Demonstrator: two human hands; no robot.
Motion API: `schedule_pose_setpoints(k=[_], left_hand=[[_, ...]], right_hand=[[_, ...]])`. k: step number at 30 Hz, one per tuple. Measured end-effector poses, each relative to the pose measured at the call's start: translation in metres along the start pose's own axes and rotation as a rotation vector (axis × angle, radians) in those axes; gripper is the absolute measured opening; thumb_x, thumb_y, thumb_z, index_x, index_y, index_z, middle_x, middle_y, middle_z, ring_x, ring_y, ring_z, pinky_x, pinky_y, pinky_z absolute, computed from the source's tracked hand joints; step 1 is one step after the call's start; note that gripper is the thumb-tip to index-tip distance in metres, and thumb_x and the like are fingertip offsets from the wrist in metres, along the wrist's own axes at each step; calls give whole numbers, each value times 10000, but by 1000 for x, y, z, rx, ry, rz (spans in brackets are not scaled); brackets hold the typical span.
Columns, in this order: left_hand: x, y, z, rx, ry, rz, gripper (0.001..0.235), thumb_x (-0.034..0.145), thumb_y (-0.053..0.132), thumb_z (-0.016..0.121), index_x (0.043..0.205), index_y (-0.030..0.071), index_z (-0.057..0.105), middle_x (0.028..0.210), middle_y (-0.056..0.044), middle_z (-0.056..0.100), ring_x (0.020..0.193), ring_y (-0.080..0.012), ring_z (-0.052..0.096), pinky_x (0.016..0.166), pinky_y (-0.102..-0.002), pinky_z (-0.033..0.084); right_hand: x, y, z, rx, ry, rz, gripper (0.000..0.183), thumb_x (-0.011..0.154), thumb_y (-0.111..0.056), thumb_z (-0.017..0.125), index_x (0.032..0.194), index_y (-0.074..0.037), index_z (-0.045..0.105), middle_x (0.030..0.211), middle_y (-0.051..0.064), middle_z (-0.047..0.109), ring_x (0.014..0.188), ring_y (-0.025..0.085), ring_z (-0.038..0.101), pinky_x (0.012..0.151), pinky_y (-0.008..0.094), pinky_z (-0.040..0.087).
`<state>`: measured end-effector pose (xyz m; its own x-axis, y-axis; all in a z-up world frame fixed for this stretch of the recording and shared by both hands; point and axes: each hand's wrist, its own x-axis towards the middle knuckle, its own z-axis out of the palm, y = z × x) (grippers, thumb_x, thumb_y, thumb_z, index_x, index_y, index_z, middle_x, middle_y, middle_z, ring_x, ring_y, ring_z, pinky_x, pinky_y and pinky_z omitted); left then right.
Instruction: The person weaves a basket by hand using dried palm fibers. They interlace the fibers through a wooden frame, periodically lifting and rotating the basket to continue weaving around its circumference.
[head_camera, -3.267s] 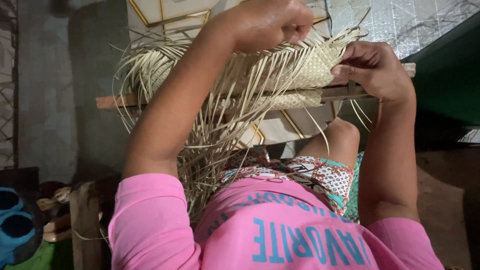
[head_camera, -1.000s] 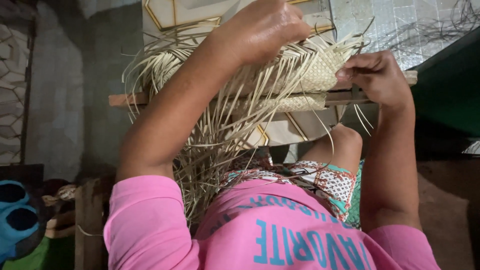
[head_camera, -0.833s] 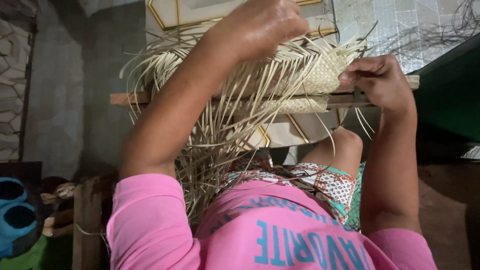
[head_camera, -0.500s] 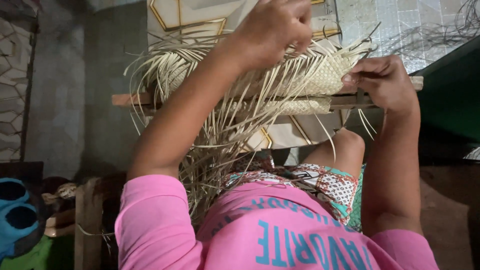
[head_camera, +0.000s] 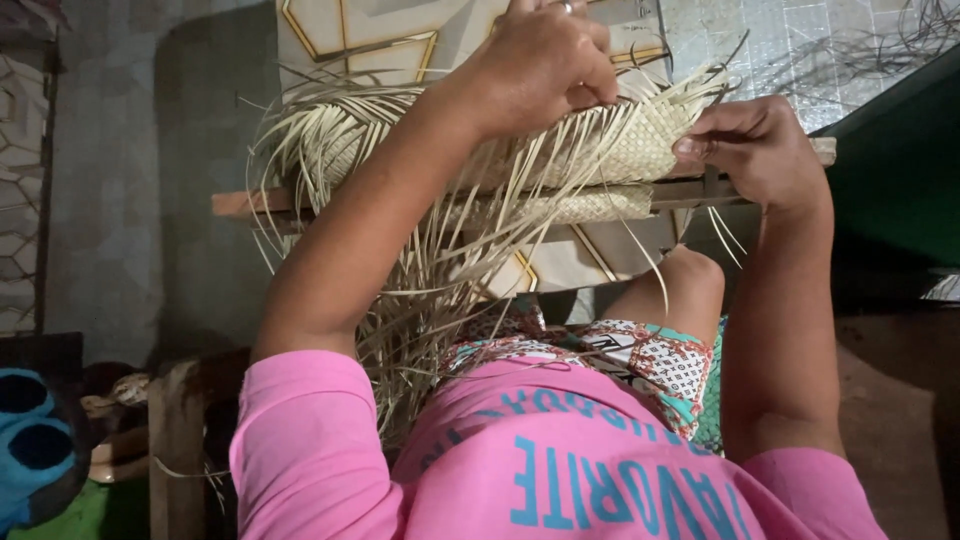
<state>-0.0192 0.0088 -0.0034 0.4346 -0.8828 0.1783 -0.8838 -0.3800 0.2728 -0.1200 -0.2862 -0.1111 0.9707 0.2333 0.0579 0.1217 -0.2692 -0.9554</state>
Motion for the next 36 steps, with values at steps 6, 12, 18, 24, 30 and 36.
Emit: schedule_pose_setpoints(k=[6,12,18,24,30,36], left_hand=[[-3,3,-4,-174,-8,17,255,852,-84,688,787,162,699,858,32,709,857,-190,664,834,-470,494],[-7,-7,3,-273,70,61,191,851,-148,688,819,37,724,902,-94,668,787,-221,654,649,-317,512],[-8,-12,8,-230,117,108,286,776,-207,617,785,57,726,840,-61,648,727,-192,611,596,-315,447],[-7,-11,13,-267,126,102,216,829,-176,682,874,20,762,863,-84,639,733,-198,608,600,-303,461],[-9,-21,21,-296,138,137,296,828,-145,594,960,59,762,907,-77,615,767,-236,608,627,-352,419],[-8,-15,17,-173,175,152,269,778,-158,622,894,49,749,863,-53,633,733,-249,598,576,-395,392]], right_hand=[[1,-7,-3,-50,-60,-11,32,1015,-5,718,1005,25,725,954,121,731,906,164,698,816,272,599],[3,-31,-3,-63,-277,-53,121,888,-14,763,985,13,696,913,105,743,852,172,729,790,284,613],[0,-23,5,-20,-195,-57,151,885,95,773,919,5,656,887,93,715,880,174,733,832,275,633],[-2,-23,7,1,-105,-28,91,930,35,764,950,-6,686,925,115,730,909,190,738,835,297,631],[1,-20,9,-96,-60,-48,117,1046,-94,735,958,-17,730,870,67,697,833,125,650,730,268,535],[0,-9,10,-3,-32,-55,192,1053,-67,732,879,-51,652,804,-29,550,807,58,499,702,261,425]])
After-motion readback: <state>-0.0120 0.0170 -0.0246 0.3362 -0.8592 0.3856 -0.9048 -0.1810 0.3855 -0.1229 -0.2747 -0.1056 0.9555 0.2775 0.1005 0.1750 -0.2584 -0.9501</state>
